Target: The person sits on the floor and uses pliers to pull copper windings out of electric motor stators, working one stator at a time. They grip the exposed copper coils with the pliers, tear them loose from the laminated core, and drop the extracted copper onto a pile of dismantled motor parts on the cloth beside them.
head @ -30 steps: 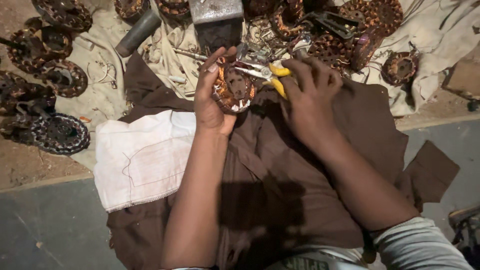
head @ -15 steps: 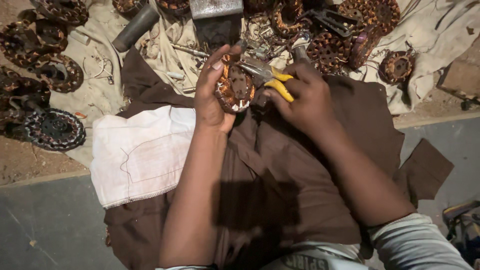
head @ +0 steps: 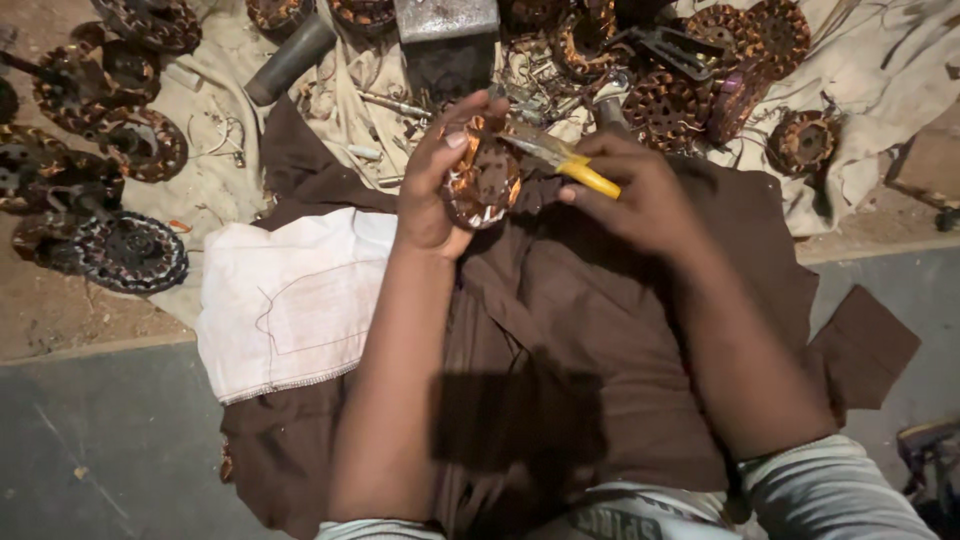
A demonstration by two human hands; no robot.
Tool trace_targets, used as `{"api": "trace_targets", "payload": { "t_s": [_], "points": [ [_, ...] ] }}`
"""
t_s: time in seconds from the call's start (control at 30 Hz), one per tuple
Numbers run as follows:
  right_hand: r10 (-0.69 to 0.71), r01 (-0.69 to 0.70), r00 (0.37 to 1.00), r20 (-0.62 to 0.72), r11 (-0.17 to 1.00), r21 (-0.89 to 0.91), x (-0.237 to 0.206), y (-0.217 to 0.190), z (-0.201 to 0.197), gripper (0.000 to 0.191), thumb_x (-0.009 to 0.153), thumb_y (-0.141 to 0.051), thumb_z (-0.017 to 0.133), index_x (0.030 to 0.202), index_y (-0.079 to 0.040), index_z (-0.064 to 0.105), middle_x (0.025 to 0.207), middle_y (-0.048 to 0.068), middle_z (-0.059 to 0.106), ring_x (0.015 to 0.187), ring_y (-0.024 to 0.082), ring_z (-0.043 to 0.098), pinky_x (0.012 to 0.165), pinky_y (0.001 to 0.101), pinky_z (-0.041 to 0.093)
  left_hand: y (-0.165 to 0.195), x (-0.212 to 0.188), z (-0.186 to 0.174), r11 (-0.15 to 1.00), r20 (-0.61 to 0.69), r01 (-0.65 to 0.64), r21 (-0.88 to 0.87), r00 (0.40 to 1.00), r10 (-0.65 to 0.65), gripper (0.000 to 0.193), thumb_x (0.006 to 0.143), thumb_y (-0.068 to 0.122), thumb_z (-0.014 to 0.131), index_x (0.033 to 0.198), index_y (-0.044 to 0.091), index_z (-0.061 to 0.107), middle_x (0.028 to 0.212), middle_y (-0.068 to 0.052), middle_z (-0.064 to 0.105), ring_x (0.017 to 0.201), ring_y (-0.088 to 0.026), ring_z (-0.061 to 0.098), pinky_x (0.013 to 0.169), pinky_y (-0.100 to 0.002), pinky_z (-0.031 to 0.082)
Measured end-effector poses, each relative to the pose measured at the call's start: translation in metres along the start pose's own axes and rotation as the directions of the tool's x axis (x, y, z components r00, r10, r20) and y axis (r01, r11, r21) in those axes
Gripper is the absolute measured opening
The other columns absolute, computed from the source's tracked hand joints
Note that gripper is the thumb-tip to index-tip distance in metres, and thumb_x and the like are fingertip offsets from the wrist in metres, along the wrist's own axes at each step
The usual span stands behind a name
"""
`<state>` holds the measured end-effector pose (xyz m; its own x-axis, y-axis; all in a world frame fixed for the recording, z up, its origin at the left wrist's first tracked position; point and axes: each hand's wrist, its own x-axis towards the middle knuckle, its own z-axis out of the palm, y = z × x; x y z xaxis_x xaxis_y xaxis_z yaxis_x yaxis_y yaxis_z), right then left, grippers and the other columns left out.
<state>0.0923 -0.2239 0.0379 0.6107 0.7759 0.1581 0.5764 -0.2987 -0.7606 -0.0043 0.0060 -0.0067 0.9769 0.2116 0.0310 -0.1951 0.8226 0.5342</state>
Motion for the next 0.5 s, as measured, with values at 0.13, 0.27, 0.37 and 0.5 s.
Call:
{"api": "trace_targets", "payload": {
  "t_s": [0.13,0.27,0.37,0.5],
  "points": [
    [-0.192,0.105,0.975,-0.114,0.846,-0.522,-0.003,-0.014,0.017,0.031,0.087,-0.017,0.082,0.114,-0.003,0.073,0.131,0.012,0.062,0.123,0.033,0.057,0.101,0.0485,0.041,-0.008,0.008,-0.006,0.989,-0.121,-0.009,-0.147,0.993,-0.009,0.050,0.097,0.023,0.060,0.141,-0.002,0.056,0.138,-0.018,0.064,0.126,-0.029,0.063,0.110,-0.043,0.052],
    [-0.113,0.032,0.982,-0.152,0.890,-0.455,-0.001,-0.022,0.028,0.034,0.092,-0.015,0.082,0.122,-0.002,0.071,0.131,0.014,0.060,0.122,0.036,0.053,0.103,0.0484,0.039,-0.011,0.009,-0.011,0.984,-0.198,-0.036,-0.175,0.980,0.001,0.048,0.098,0.026,0.060,0.138,-0.002,0.058,0.135,-0.019,0.065,0.123,-0.029,0.064,0.108,-0.044,0.053],
    [-0.155,0.059,0.972,-0.176,0.889,-0.454,0.003,-0.026,0.030,0.034,0.091,-0.016,0.083,0.120,-0.002,0.071,0.128,0.013,0.060,0.120,0.036,0.055,0.103,0.0480,0.041,-0.012,0.010,-0.010,0.972,-0.226,-0.046,-0.228,0.974,-0.007,0.047,0.099,0.027,0.060,0.135,-0.002,0.059,0.132,-0.019,0.066,0.120,-0.030,0.065,0.106,-0.045,0.054],
    [-0.200,0.068,0.959,-0.200,0.849,-0.524,0.004,-0.029,0.031,0.035,0.089,-0.017,0.085,0.117,-0.001,0.072,0.126,0.014,0.061,0.117,0.037,0.056,0.098,0.0479,0.042,-0.010,0.011,-0.006,0.967,-0.241,-0.054,-0.250,0.970,-0.008,0.047,0.098,0.029,0.060,0.132,-0.002,0.060,0.129,-0.019,0.068,0.117,-0.030,0.065,0.104,-0.045,0.055]
  ]
}}
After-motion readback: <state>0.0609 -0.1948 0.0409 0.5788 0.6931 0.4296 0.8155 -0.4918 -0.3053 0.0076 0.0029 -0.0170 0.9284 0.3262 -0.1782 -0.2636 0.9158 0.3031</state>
